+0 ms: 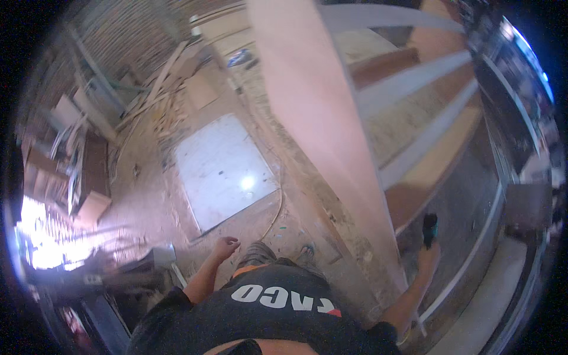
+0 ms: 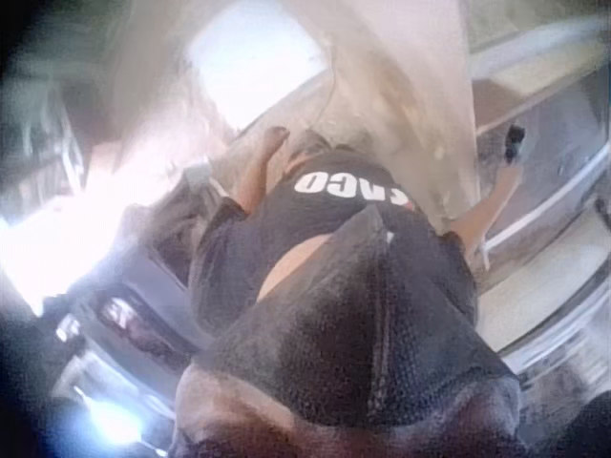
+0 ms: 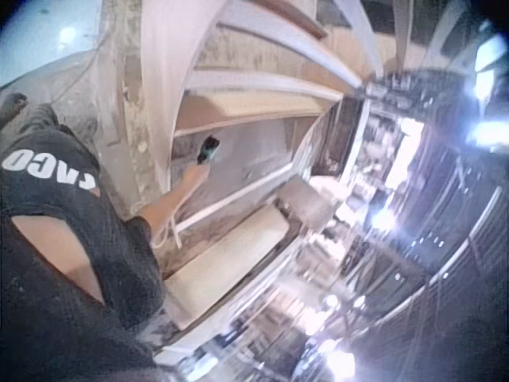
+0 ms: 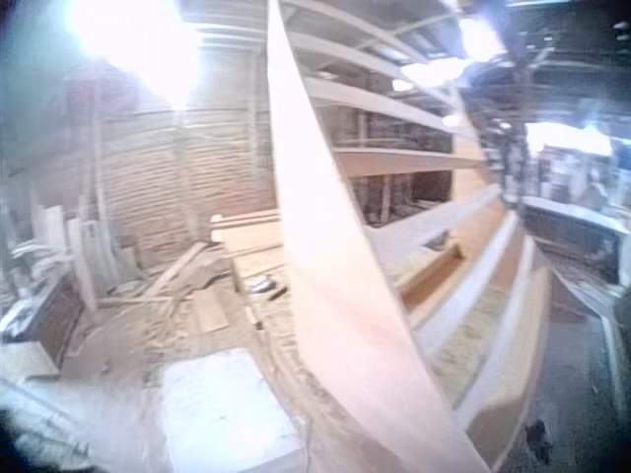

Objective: The person assembles a wooden structure by applying glue to thin wooden strips and attaching them to a larger wooden frame using a nail gun. The person repeatedly picks up strips, applies glue, positions them, and fastens them with nails.

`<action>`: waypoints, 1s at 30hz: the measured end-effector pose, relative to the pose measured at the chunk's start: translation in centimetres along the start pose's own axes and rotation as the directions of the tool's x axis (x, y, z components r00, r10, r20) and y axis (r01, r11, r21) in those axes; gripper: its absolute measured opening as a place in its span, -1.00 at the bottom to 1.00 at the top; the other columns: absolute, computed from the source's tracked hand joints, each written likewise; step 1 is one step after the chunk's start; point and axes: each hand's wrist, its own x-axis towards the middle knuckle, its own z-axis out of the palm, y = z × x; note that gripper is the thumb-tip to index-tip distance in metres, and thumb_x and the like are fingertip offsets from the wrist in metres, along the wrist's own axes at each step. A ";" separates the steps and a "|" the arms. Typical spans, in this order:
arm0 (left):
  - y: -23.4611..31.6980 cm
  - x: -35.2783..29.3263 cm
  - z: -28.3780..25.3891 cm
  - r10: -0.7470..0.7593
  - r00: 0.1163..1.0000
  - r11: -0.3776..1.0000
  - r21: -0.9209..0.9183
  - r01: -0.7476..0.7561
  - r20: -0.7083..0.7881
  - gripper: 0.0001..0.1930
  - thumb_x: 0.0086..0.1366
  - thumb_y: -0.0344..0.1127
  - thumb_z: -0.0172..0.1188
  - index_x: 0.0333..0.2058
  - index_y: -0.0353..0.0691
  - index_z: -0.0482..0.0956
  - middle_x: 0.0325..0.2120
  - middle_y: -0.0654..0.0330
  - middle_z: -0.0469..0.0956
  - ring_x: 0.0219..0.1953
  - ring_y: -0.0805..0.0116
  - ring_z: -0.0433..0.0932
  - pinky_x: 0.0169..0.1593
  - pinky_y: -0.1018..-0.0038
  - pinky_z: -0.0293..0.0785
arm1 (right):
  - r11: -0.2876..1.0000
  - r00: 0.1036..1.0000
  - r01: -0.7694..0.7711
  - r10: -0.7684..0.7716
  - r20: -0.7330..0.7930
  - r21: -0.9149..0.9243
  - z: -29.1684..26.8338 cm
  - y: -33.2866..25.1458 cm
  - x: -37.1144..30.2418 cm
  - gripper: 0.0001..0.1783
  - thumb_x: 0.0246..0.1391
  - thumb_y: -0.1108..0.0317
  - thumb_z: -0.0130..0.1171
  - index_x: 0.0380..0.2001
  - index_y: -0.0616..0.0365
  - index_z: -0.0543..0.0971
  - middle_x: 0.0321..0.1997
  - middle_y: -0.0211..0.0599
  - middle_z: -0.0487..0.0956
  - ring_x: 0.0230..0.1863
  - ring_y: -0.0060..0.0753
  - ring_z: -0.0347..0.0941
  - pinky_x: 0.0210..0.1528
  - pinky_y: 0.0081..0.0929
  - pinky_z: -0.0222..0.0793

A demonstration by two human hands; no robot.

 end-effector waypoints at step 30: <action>-19.8 26.7 -39.7 -0.152 0.935 0.981 0.069 0.183 -0.320 -0.58 0.12 -0.06 0.47 -0.18 -0.30 0.78 -0.15 -0.21 0.71 -0.04 -0.09 0.69 0.08 0.15 0.59 | 0.574 0.693 0.683 -0.705 -0.153 0.452 8.4 -68.2 -17.1 -0.84 0.01 0.37 0.41 -0.33 0.17 0.75 -0.44 -0.18 0.67 -0.41 -0.20 0.62 -0.33 -0.32 0.49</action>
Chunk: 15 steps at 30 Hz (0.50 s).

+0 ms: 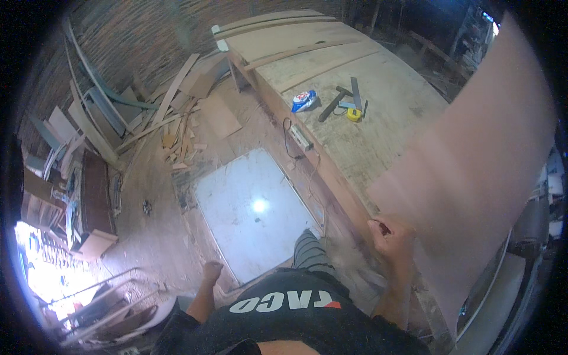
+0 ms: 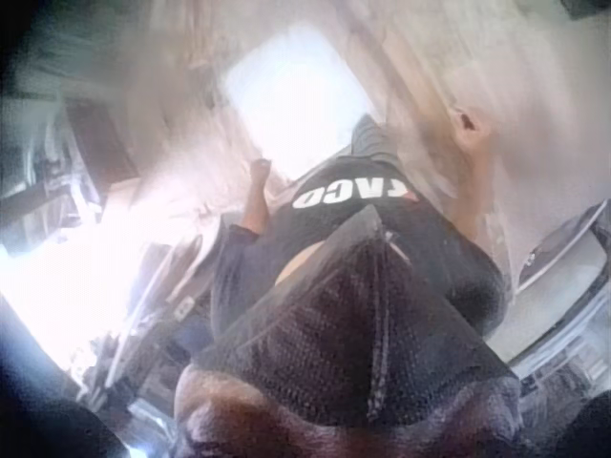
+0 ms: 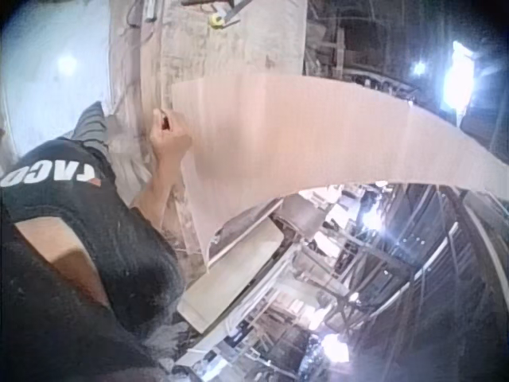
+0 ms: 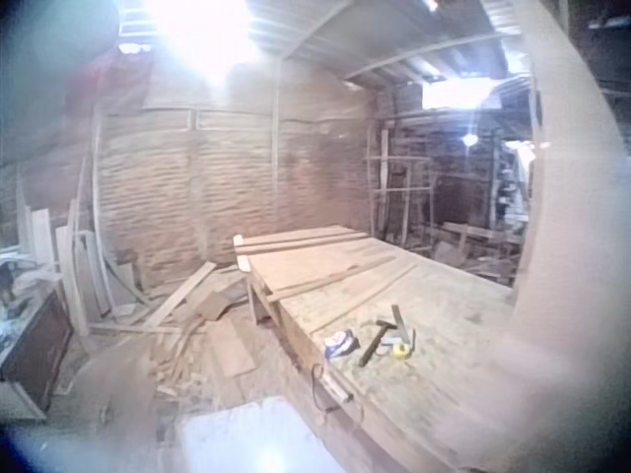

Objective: The person assembles a wooden structure by applying glue to thin wooden strips and attaching them to a larger wooden frame using a nail gun. The person repeatedly picks up strips, applies glue, positions them, and fastens them with nails.

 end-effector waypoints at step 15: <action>3.3 13.4 -8.5 0.115 0.830 0.715 0.534 -0.450 0.545 -0.57 0.41 0.03 -0.02 -0.31 -0.13 0.73 -0.42 0.13 0.73 -0.36 0.09 0.71 -0.21 0.07 0.56 | 0.904 0.891 -0.419 0.427 0.152 -0.084 30.5 7.8 39.1 -0.32 0.17 -0.14 0.29 0.14 0.18 0.61 -0.14 0.06 0.70 -0.09 0.07 0.64 -0.01 -0.12 0.52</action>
